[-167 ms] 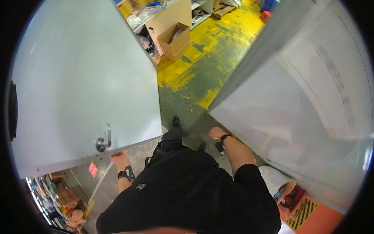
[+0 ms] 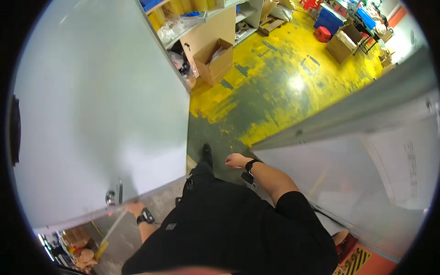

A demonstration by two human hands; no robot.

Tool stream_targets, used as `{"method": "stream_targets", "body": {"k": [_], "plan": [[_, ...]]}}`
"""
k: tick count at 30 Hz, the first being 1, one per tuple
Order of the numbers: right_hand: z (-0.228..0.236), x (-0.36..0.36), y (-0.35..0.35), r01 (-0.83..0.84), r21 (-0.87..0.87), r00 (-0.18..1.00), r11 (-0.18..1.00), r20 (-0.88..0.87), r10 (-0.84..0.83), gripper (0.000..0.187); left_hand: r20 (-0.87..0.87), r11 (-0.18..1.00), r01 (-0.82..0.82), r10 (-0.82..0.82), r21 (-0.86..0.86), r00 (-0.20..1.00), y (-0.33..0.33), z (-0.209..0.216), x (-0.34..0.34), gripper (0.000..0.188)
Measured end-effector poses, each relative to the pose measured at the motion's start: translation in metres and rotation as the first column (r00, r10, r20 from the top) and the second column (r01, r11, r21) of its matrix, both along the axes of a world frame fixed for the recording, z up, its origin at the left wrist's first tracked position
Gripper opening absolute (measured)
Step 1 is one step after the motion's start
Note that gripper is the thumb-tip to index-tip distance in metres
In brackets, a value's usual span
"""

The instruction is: Measuring various plastic and mechanical parts using a digital caliper at a workstation.

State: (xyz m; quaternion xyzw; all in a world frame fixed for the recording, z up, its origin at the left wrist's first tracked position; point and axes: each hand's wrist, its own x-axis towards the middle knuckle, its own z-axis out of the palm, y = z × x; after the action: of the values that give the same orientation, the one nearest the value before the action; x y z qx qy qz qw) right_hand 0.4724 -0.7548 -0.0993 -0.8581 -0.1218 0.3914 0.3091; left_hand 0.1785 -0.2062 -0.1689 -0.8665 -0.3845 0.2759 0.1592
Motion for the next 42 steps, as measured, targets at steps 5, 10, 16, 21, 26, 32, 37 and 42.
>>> {"method": "stream_targets", "body": {"k": [5, 10, 16, 21, 26, 32, 37, 42], "plan": [[-0.01, 0.052, 0.086, 0.156, -0.005, 0.987, 0.988, -0.049, -0.156, 0.025, -0.122, 0.99, -0.022, 0.004, -0.142, 0.992, 0.136, -0.031, 0.002, 0.046], [-0.018, 0.134, 0.108, 0.491, 0.033, 0.862, 0.87, -0.161, -0.48, 0.025, -0.022, 0.938, 0.298, -0.307, -0.175, 0.952, 0.186, -0.022, 0.165, 0.04], [-0.019, 0.244, 0.038, 0.872, 0.244, 0.485, 0.423, -0.326, -0.812, 0.017, 0.152, 0.81, 0.554, -0.533, -0.191, 0.832, 0.168, -0.01, 0.36, 0.033], [-0.08, 0.282, -0.067, 0.991, 0.119, 0.028, -0.064, -0.643, -0.765, 0.015, 0.265, 0.704, 0.685, -0.635, -0.187, 0.725, 0.119, -0.02, 0.468, 0.028], [-0.091, 0.338, -0.17, 0.968, 0.057, -0.141, -0.242, -0.678, -0.721, 0.016, 0.39, 0.554, 0.818, -0.727, -0.154, 0.566, 0.041, -0.018, 0.6, 0.024], [0.016, 0.42, -0.249, 0.927, 0.3, -0.064, -0.227, -0.47, -0.881, 0.013, 0.656, 0.513, 0.458, 0.319, -0.726, 0.684, -0.099, 0.072, 0.844, 0.013], [0.008, 0.396, -0.34, 0.928, 0.365, -0.11, -0.078, 0.068, -0.992, 0.018, 0.338, 0.301, 0.213, 0.466, -0.93, 0.817, -0.227, 0.083, 1.043, 0.014], [-0.056, 0.219, -0.382, 0.972, -0.224, 0.099, 0.07, 0.119, -0.988, 0.03, 0.136, 0.196, 0.074, 0.325, -0.978, 0.936, -0.448, 0.05, 1.182, 0.012]]}}
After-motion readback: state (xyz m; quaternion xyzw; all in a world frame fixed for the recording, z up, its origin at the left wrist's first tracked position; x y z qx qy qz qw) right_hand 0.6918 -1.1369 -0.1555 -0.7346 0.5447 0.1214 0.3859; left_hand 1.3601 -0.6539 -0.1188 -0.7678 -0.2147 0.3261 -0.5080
